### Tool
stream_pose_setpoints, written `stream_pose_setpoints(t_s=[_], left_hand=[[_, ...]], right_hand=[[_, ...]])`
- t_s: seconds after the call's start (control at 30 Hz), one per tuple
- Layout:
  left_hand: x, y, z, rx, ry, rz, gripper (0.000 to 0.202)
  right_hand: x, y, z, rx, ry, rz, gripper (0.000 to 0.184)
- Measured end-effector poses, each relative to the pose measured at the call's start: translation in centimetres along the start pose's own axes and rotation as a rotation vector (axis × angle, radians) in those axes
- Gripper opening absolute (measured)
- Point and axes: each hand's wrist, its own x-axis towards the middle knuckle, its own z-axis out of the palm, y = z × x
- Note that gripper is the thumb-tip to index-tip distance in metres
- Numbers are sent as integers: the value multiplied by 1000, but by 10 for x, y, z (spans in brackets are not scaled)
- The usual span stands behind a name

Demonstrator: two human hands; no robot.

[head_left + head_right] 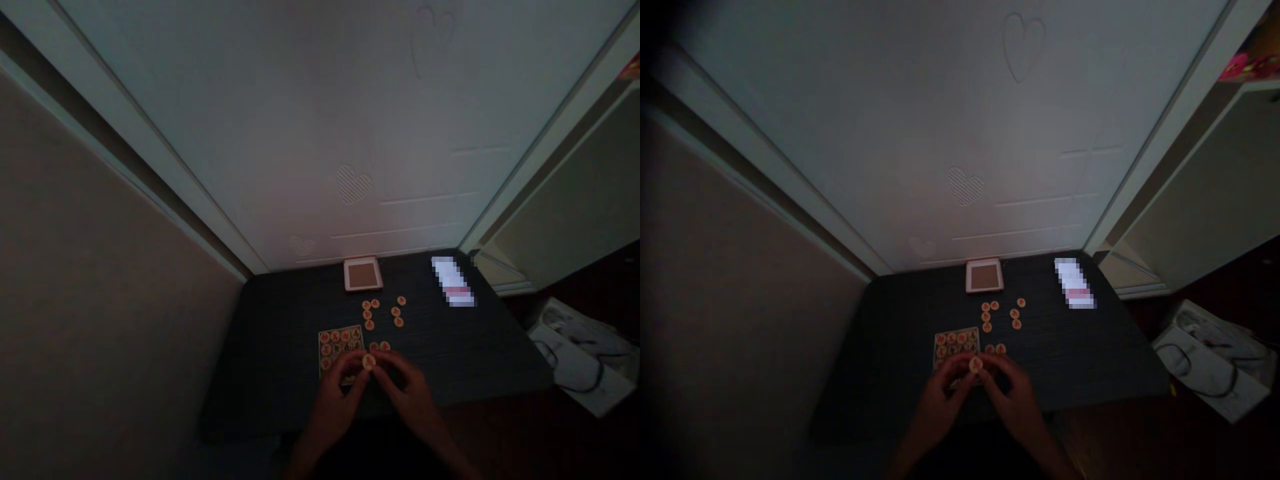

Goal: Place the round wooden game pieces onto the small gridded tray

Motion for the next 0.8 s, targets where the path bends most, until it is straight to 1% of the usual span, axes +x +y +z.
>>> stream_pose_setpoints(t_s=[0.17,0.37,0.5,0.63,0.8], left_hand=[[0,-1,-1,64,3,12,22],[-2,0,-1,166,13,47,21],[-3,0,2,204,-14,64,19],[-3,1,5,218,-24,31,20],[-2,2,5,183,-19,25,18]], right_hand=[[0,1,0,8,1,9,28],[1,3,1,7,-10,52,27],[2,7,0,26,12,76,25],[2,11,0,19,53,85,26],[2,10,-2,11,29,84,25]])
